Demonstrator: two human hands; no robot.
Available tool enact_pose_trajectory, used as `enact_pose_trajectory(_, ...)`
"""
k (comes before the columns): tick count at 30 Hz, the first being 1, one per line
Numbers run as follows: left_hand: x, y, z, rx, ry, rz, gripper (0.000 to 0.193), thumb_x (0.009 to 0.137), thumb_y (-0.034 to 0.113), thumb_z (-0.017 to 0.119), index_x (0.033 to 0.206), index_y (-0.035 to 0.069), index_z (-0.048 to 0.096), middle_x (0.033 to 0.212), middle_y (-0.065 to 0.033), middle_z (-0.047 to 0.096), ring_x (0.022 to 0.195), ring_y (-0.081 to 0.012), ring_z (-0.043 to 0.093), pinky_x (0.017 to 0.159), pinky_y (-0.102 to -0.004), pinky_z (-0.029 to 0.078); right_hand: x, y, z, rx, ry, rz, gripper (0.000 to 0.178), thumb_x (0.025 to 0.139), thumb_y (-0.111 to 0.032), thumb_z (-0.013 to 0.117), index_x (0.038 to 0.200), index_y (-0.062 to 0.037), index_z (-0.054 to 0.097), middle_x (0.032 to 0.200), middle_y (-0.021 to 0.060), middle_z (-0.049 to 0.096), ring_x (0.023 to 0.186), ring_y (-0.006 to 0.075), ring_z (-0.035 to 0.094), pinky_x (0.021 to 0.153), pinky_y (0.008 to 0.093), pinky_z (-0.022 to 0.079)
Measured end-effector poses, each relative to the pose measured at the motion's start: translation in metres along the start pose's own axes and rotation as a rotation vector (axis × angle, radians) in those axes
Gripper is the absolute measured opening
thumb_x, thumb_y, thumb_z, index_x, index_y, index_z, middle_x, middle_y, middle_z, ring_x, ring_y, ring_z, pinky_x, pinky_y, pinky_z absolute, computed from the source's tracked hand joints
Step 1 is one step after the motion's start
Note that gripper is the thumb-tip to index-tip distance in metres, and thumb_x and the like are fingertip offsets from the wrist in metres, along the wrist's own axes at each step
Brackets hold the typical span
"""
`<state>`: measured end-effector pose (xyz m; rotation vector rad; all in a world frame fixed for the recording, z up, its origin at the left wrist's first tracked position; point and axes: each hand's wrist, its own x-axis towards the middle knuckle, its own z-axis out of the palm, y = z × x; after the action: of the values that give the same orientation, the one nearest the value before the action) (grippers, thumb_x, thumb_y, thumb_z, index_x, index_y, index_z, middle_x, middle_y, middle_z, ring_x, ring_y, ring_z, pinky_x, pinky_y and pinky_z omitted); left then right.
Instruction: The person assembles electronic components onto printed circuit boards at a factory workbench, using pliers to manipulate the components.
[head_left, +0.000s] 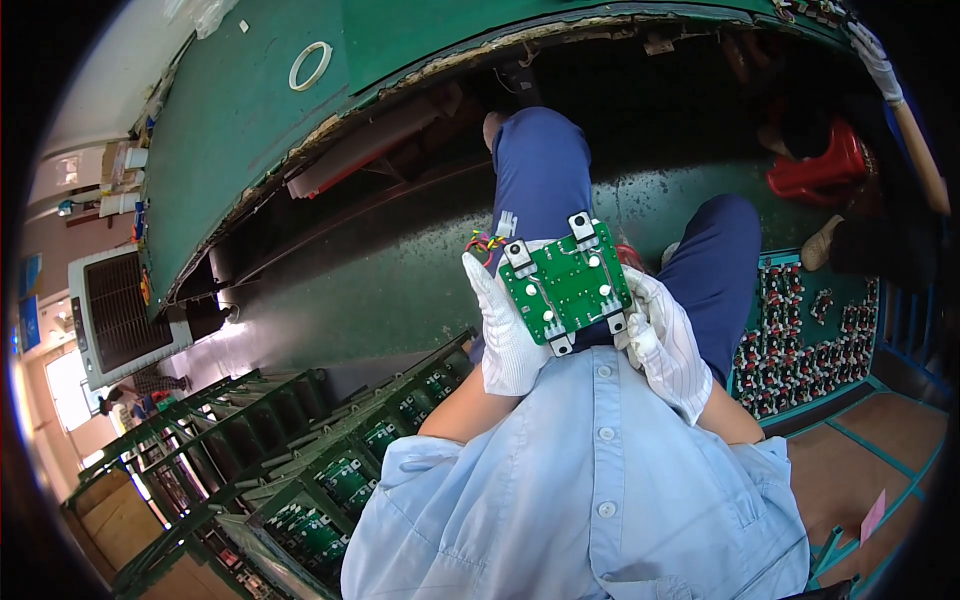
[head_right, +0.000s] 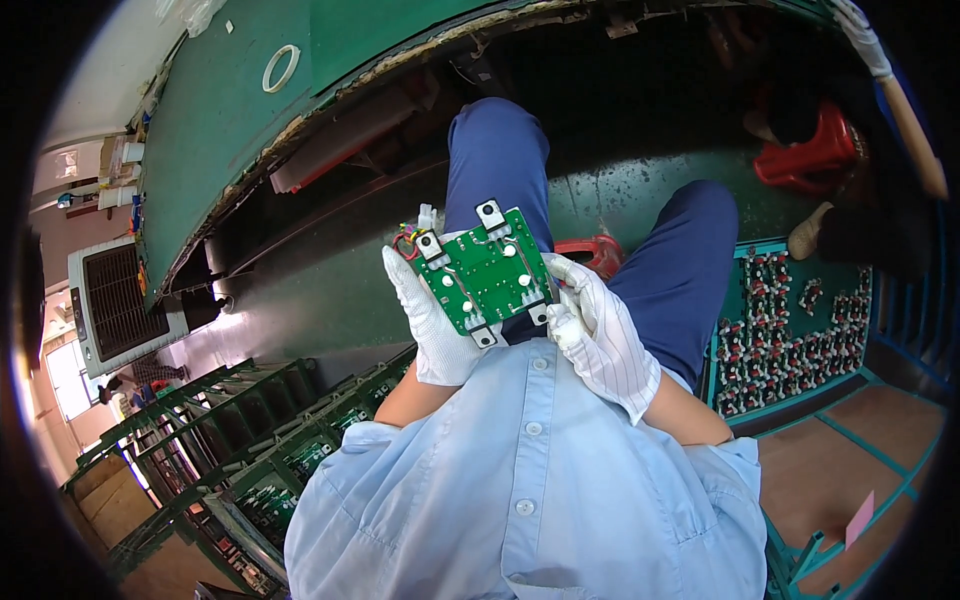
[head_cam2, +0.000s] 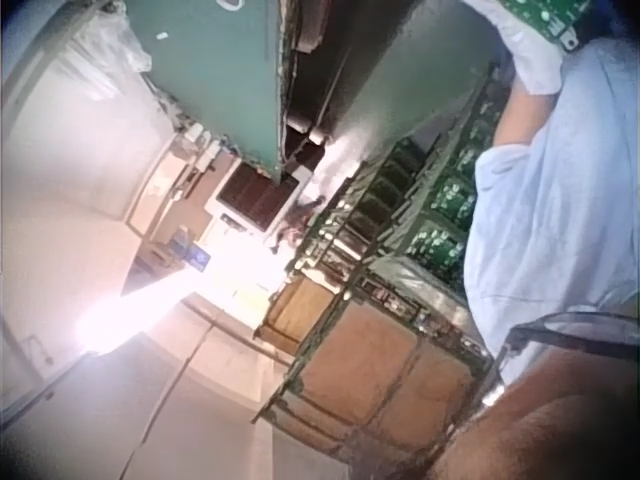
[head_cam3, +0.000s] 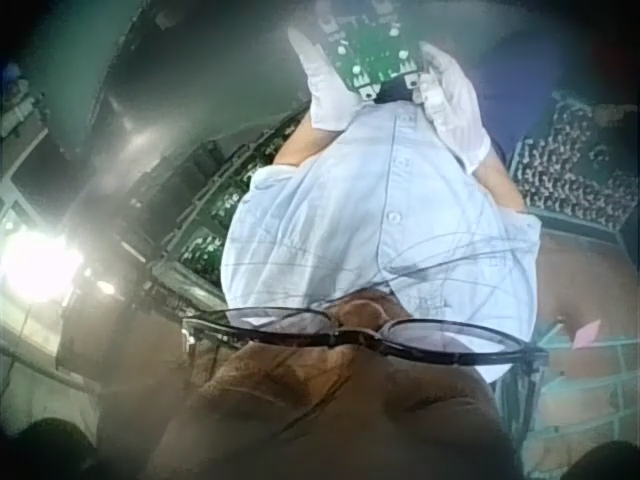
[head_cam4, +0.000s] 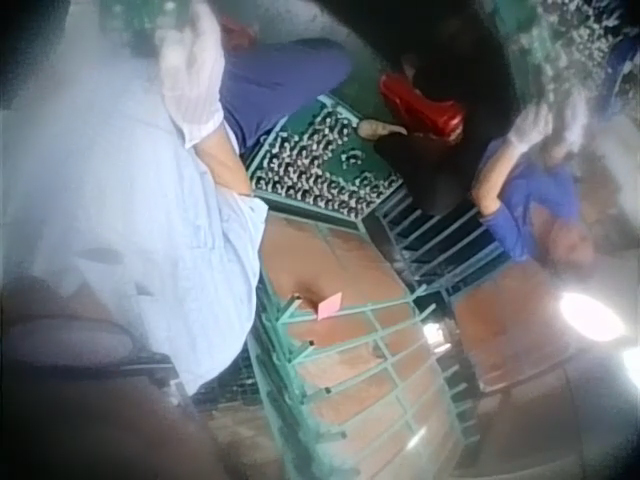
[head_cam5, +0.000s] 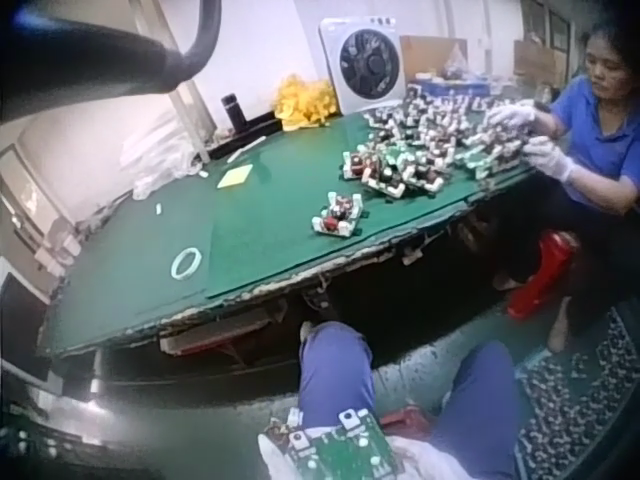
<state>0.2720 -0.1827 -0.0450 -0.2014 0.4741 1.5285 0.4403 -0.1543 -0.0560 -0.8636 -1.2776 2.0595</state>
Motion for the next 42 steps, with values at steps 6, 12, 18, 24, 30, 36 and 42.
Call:
enact_pose_trajectory(6,0.010,-0.003,0.007,-0.002,0.095,-0.101,0.056,0.083,0.059,0.036,0.131,0.030,0.028,0.123,-0.0137,0.044,0.106,-0.0331,0.050,0.085,-0.0520,0.045,-0.003,0.000,-0.003,0.015,0.087,0.055,0.041,0.088,-0.023,0.045,0.119,0.0033,0.037,0.087,0.0037,0.049,0.067,0.0042,0.043,0.060,0.0176,0.038)
enact_pose_trajectory(12,0.016,-0.004,-0.003,-0.410,-0.092,-0.321,0.085,0.078,0.070,0.032,0.130,0.003,0.031,0.126,-0.0243,0.039,0.111,-0.0408,0.045,0.090,-0.0527,0.040,-0.005,0.001,-0.003,-0.003,0.146,0.073,0.041,0.089,-0.032,0.045,0.113,0.0012,0.042,0.070,-0.0013,0.048,0.053,0.0014,0.038,0.048,0.0153,0.033)
enact_pose_trajectory(18,0.014,-0.003,0.008,-0.170,-0.098,-0.324,0.063,0.085,0.055,0.037,0.128,0.010,0.033,0.121,-0.0206,0.044,0.107,-0.0334,0.050,0.085,-0.0482,0.046,-0.007,0.003,-0.005,-0.006,0.153,0.095,0.044,0.090,-0.040,0.041,0.109,0.0008,0.045,0.081,0.0013,0.053,0.057,0.0021,0.039,0.052,0.0162,0.034)
enact_pose_trajectory(24,0.017,-0.004,0.003,0.086,0.130,-0.185,0.061,0.087,0.053,0.034,0.128,0.008,0.033,0.121,-0.0229,0.044,0.106,-0.0346,0.050,0.084,-0.0494,0.046,-0.006,0.004,-0.004,0.125,0.159,0.084,0.036,0.089,-0.033,0.047,0.107,-0.0016,0.046,0.069,-0.0009,0.049,0.049,0.0003,0.037,0.044,0.0143,0.032)
enact_pose_trajectory(30,0.020,-0.006,0.000,0.126,0.157,-0.164,0.054,0.089,0.050,0.033,0.126,0.011,0.036,0.120,-0.0244,0.044,0.105,-0.0368,0.050,0.082,-0.0519,0.047,-0.006,0.006,-0.005,0.125,0.155,0.039,0.035,0.089,-0.031,0.047,0.106,-0.0007,0.047,0.069,0.0003,0.051,0.048,0.0012,0.038,0.043,0.0152,0.032)
enact_pose_trajectory(36,0.019,-0.005,0.000,-0.003,0.147,-0.224,0.050,0.089,0.048,0.034,0.124,0.013,0.038,0.121,-0.0241,0.044,0.105,-0.0370,0.050,0.082,-0.0526,0.046,-0.007,0.002,-0.004,0.122,0.180,0.080,0.037,0.088,-0.033,0.048,0.106,0.0001,0.047,0.067,-0.0001,0.050,0.048,0.0012,0.038,0.043,0.0154,0.032)
enact_pose_trajectory(42,0.017,-0.006,0.004,0.029,0.114,-0.230,0.052,0.088,0.050,0.034,0.124,0.012,0.039,0.119,-0.0203,0.046,0.103,-0.0340,0.051,0.083,-0.0513,0.046,-0.008,0.009,-0.007,0.159,0.173,0.080,0.039,0.087,-0.034,0.048,0.106,0.0004,0.046,0.068,-0.0002,0.050,0.048,0.0011,0.038,0.044,0.0151,0.032)
